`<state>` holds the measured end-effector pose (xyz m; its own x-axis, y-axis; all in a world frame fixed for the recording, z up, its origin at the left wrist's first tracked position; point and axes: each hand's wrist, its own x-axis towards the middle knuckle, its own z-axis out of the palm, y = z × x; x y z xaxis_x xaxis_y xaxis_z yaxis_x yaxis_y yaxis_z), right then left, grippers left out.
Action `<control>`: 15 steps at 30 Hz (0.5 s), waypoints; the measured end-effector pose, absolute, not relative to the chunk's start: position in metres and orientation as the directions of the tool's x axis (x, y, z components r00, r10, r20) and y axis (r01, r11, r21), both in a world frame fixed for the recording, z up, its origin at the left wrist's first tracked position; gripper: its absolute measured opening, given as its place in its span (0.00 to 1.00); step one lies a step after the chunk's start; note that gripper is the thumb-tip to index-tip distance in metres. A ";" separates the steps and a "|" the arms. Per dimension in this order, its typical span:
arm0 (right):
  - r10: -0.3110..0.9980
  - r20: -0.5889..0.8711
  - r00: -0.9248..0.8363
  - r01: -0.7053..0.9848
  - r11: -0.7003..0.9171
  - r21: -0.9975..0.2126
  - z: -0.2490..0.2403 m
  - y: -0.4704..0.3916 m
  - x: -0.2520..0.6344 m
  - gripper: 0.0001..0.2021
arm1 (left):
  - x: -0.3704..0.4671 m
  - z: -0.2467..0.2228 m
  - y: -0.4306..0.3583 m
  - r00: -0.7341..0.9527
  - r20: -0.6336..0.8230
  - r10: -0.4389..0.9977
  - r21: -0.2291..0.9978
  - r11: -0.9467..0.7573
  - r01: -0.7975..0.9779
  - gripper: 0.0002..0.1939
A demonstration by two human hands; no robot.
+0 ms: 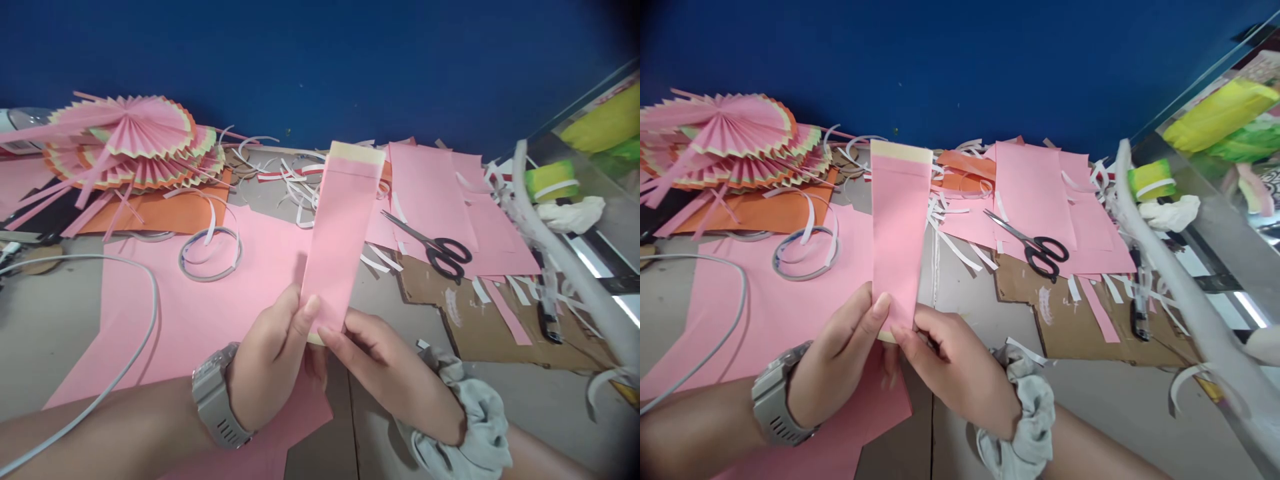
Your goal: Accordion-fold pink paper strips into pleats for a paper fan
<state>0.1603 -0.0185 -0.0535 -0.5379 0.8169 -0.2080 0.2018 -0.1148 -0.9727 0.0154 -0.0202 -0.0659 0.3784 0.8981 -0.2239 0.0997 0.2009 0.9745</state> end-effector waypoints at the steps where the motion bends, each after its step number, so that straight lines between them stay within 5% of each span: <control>1: 0.815 -0.205 -0.542 0.180 -0.125 -0.976 -0.054 -0.019 0.160 0.17 | 0.016 -0.066 -0.020 0.378 -0.237 0.895 0.971 0.221 0.085 0.14; 8: 0.890 -0.281 -0.358 0.275 -0.186 -0.943 -0.060 -0.025 0.169 0.13 | 0.014 -0.064 -0.011 0.468 -0.192 0.863 0.967 0.246 -0.058 0.10; 12: 0.907 -0.167 -0.386 0.473 0.040 -0.880 -0.060 -0.025 0.174 0.11 | 0.011 -0.066 -0.010 0.460 -0.050 0.887 0.993 0.092 -0.068 0.12; 15: 0.888 -0.134 -0.441 0.626 0.197 -0.754 -0.063 -0.025 0.171 0.13 | 0.011 -0.071 -0.008 0.459 -0.131 0.879 0.970 0.209 -0.122 0.09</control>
<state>0.1713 -0.0252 -0.0631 -0.4406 0.8876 -0.1343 0.6262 0.1967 -0.7545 0.0113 -0.0076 -0.0714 0.4591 0.8786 -0.1312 -0.1224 0.2088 0.9703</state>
